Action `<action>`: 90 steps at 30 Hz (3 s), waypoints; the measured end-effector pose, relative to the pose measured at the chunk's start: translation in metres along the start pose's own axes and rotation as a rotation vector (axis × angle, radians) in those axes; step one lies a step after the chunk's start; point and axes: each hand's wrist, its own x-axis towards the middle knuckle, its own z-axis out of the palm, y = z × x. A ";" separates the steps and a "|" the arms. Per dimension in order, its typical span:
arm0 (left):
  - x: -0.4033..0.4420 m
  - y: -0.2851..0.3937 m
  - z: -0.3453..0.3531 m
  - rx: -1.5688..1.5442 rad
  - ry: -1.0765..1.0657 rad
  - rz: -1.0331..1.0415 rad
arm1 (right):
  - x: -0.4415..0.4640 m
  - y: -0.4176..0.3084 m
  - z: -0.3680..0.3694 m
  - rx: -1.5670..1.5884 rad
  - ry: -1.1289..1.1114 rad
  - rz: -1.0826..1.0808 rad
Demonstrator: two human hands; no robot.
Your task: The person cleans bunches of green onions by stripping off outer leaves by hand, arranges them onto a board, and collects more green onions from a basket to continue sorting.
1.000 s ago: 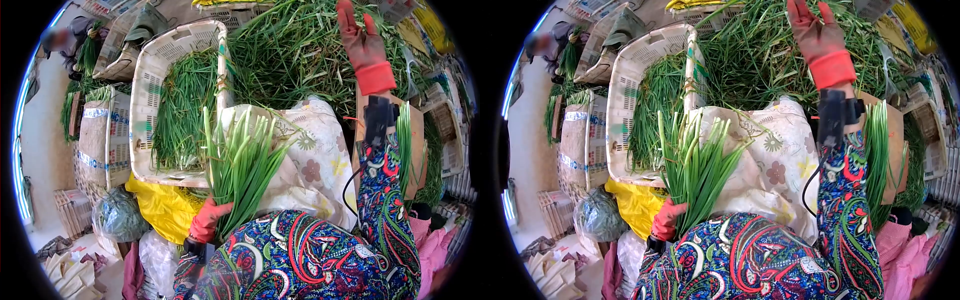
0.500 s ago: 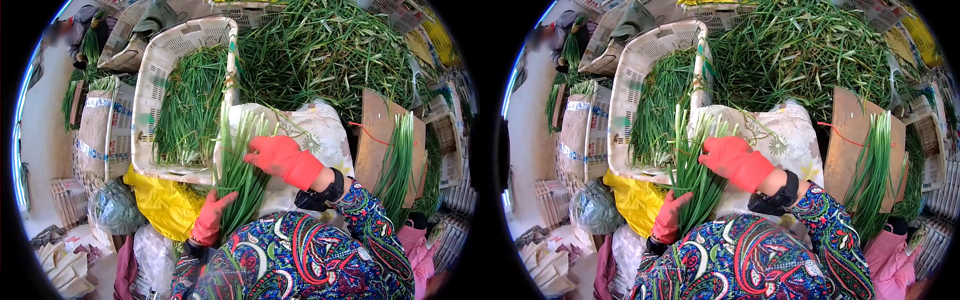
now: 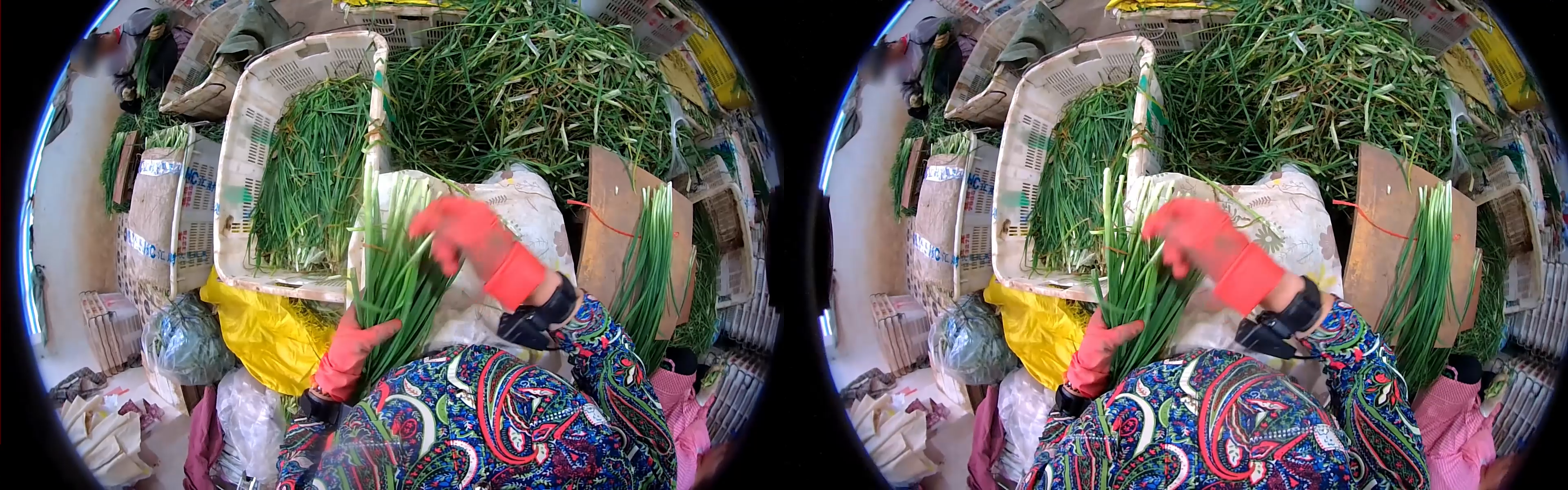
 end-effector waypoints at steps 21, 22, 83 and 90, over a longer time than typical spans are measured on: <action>0.008 -0.004 0.004 -0.051 -0.061 -0.044 | 0.020 0.005 0.002 0.527 -0.225 0.321; 0.006 -0.003 0.004 -0.013 -0.058 -0.051 | 0.022 0.001 -0.002 0.562 -0.256 0.293; -0.003 -0.012 -0.003 0.058 0.187 -0.042 | 0.058 0.023 -0.034 -0.136 -0.208 -0.063; 0.000 -0.024 -0.025 -0.059 0.198 -0.146 | 0.054 -0.002 -0.058 -0.109 -0.102 -0.324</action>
